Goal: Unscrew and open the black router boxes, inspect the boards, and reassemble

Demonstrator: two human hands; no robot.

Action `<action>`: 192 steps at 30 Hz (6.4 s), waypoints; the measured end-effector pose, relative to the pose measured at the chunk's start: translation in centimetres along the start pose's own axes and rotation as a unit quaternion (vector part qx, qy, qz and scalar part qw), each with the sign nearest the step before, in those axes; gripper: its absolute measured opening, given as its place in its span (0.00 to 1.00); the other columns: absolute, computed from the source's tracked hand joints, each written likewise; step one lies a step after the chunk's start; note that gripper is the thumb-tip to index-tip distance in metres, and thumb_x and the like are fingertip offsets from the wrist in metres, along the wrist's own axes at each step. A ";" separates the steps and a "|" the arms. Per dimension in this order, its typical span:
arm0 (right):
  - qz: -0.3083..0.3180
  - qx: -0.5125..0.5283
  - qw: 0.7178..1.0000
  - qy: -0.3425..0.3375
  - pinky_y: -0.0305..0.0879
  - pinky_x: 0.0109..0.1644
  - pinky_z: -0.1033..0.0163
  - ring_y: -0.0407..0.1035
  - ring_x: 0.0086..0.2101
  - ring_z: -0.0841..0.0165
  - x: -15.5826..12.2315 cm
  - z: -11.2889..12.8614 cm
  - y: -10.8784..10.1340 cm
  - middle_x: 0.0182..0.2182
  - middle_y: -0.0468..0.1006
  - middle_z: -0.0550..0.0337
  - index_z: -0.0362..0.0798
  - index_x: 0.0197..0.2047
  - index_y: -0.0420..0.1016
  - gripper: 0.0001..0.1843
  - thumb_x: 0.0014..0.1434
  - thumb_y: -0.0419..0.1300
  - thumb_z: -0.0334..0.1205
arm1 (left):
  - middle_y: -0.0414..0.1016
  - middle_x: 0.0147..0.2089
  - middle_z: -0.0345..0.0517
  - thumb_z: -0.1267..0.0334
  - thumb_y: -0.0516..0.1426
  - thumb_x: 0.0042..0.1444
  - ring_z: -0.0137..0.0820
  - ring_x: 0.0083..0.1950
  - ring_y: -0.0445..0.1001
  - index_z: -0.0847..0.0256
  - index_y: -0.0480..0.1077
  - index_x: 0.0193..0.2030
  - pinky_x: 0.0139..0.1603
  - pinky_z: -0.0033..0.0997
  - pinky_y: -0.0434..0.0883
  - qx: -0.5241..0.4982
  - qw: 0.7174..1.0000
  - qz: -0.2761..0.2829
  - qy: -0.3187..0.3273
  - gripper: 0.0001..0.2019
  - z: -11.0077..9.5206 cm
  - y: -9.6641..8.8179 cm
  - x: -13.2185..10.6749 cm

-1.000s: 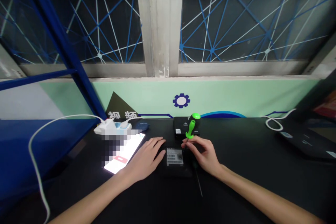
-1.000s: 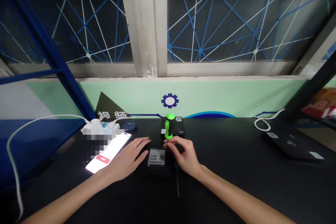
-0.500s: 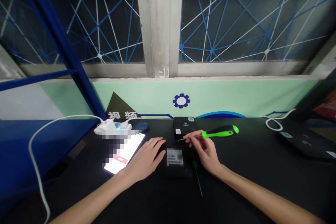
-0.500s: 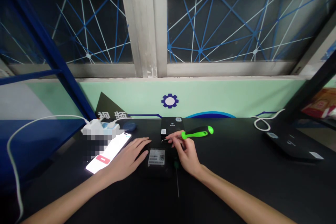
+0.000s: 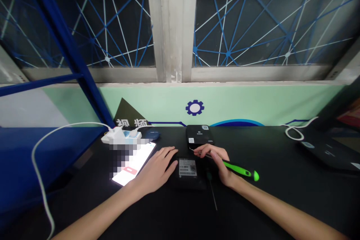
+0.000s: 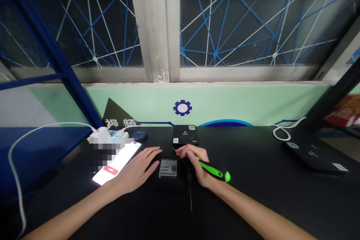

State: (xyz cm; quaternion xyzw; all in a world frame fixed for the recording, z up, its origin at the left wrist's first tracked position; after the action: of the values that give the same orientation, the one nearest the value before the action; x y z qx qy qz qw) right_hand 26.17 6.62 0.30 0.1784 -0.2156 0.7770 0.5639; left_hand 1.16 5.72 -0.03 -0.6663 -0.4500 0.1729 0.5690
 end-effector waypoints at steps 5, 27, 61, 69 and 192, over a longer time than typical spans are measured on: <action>-0.008 -0.049 0.999 -0.010 0.70 0.49 0.53 0.76 0.41 0.57 0.3 0.5 0.1 0.40 0.81 0.51 0.48 0.33 0.76 0.26 0.72 0.46 0.53 | 0.65 0.68 0.48 0.52 0.44 0.75 0.41 0.68 0.64 0.54 0.60 0.68 0.66 0.46 0.65 -0.004 1.000 0.004 -0.004 0.20 0.0 -0.1 0.0; -0.015 -0.101 0.995 -0.010 0.70 0.40 0.59 0.74 0.35 0.63 0.4 0.6 0.3 0.35 0.79 0.54 0.49 0.33 0.73 0.16 0.69 0.54 0.47 | 0.65 0.67 0.49 0.52 0.44 0.75 0.41 0.68 0.64 0.55 0.60 0.68 0.65 0.46 0.65 0.002 1.000 0.003 -0.002 0.20 -0.1 -0.2 0.0; -0.038 -0.056 0.997 0.033 0.72 0.37 0.61 0.76 0.32 0.64 0.3 0.5 0.0 0.32 0.82 0.55 0.47 0.30 0.77 0.18 0.68 0.58 0.47 | 0.71 0.59 0.55 0.40 0.58 0.61 0.48 0.56 0.73 0.58 0.66 0.53 0.51 0.47 0.73 -0.015 0.997 -0.020 -0.070 0.25 -0.4 -0.3 0.0; -0.002 0.029 0.997 0.070 0.71 0.37 0.61 0.75 0.31 0.64 0.3 0.4 -0.2 0.30 0.81 0.56 0.46 0.31 0.78 0.18 0.68 0.58 0.47 | 0.77 0.49 0.44 0.54 0.60 0.63 0.41 0.47 0.75 0.54 0.73 0.44 0.50 0.44 0.72 -0.032 0.999 -0.014 -0.003 0.09 -0.7 -2.0 0.3; -0.048 -0.094 0.994 0.002 0.69 0.39 0.62 0.75 0.32 0.65 0.9 0.0 2.8 0.31 0.82 0.56 0.47 0.34 0.77 0.10 0.65 0.62 0.43 | 0.65 0.21 0.38 0.46 0.48 0.69 0.32 0.23 0.67 0.58 0.59 0.25 0.24 0.32 0.46 0.090 0.982 0.049 -0.161 0.24 -0.6 -1.0 0.5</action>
State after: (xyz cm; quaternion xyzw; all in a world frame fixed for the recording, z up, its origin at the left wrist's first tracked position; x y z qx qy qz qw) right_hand 23.22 6.56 0.35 0.1328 -0.2774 0.7261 0.6150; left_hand 1.45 5.67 1.19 -0.5971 -0.4854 0.3451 0.5374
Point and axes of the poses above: each hand's wrist, its own x-axis towards the middle knuckle, its own y-axis out of the palm, z = x × y, the point moved 2 cm from there along x, towards the middle knuckle
